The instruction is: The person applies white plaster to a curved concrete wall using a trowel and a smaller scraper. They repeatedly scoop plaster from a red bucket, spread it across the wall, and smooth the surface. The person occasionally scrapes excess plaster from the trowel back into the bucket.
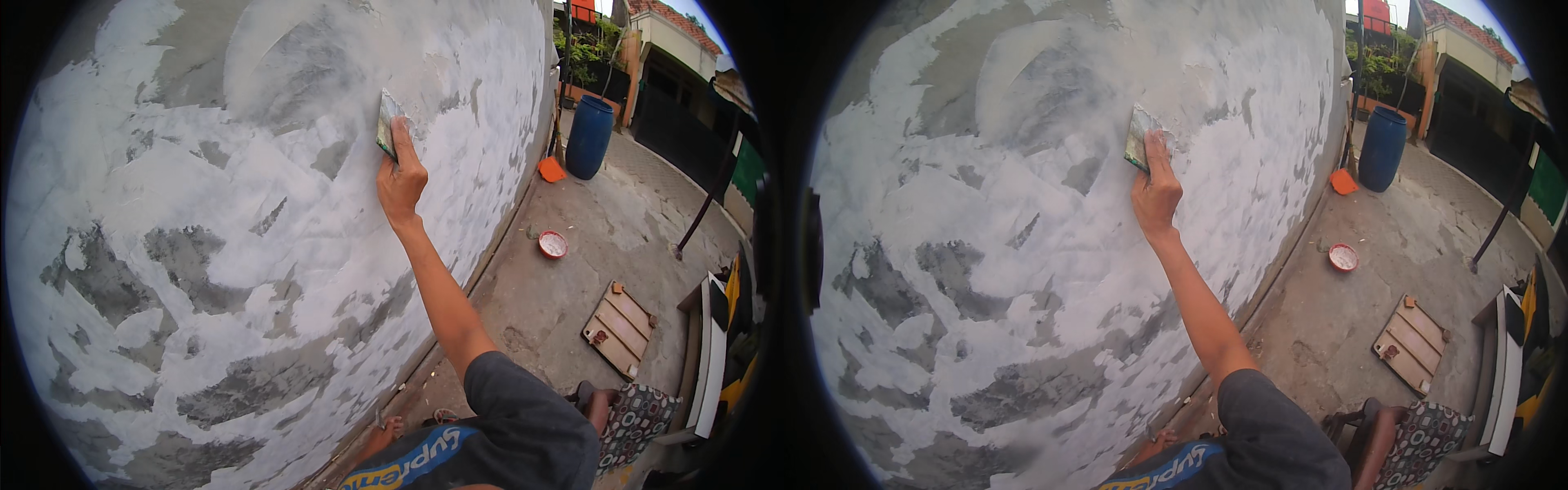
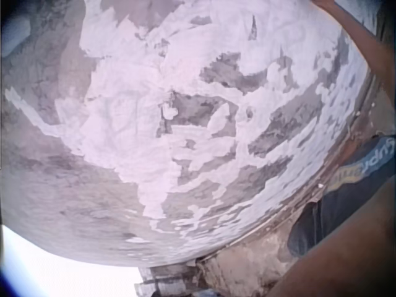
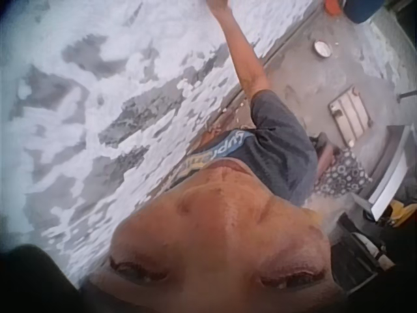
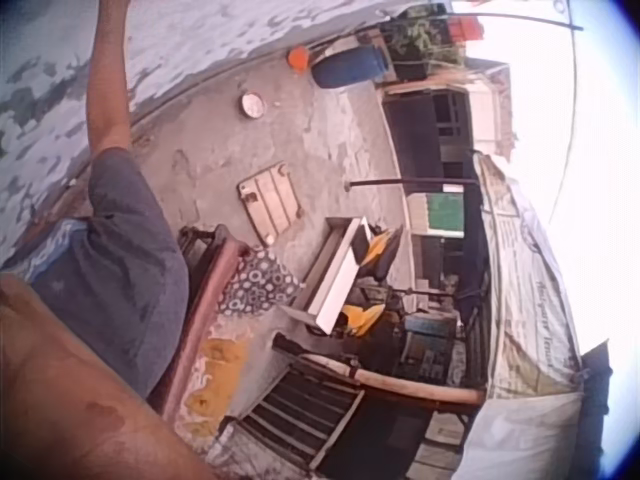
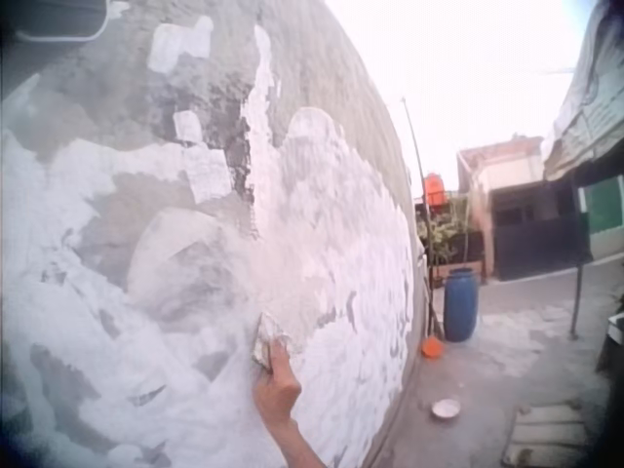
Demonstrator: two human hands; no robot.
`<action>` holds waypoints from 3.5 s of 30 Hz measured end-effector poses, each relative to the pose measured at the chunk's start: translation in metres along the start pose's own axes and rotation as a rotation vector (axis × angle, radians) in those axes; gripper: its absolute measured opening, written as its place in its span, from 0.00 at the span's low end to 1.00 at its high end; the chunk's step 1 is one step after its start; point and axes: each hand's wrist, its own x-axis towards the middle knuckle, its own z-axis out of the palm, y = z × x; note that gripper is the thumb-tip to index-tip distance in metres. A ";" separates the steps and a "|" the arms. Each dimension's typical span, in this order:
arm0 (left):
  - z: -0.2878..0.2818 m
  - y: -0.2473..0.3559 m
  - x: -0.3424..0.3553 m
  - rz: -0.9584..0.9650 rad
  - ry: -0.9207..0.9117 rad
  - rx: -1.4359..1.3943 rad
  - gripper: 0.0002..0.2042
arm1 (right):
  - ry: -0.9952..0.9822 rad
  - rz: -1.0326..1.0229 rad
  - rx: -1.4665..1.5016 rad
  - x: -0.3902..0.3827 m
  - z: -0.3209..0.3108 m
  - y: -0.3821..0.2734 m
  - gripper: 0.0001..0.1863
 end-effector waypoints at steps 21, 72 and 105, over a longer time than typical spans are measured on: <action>0.007 -0.031 0.017 0.028 0.012 -0.041 0.21 | -0.298 0.169 -0.389 0.034 -0.035 -0.012 0.22; 0.081 -0.012 0.074 -0.016 0.123 -0.020 0.22 | -0.479 -0.464 0.012 0.012 -0.083 0.090 0.30; 0.115 0.032 0.075 0.003 0.223 -0.014 0.21 | -0.507 -0.377 -0.028 -0.012 -0.090 0.085 0.31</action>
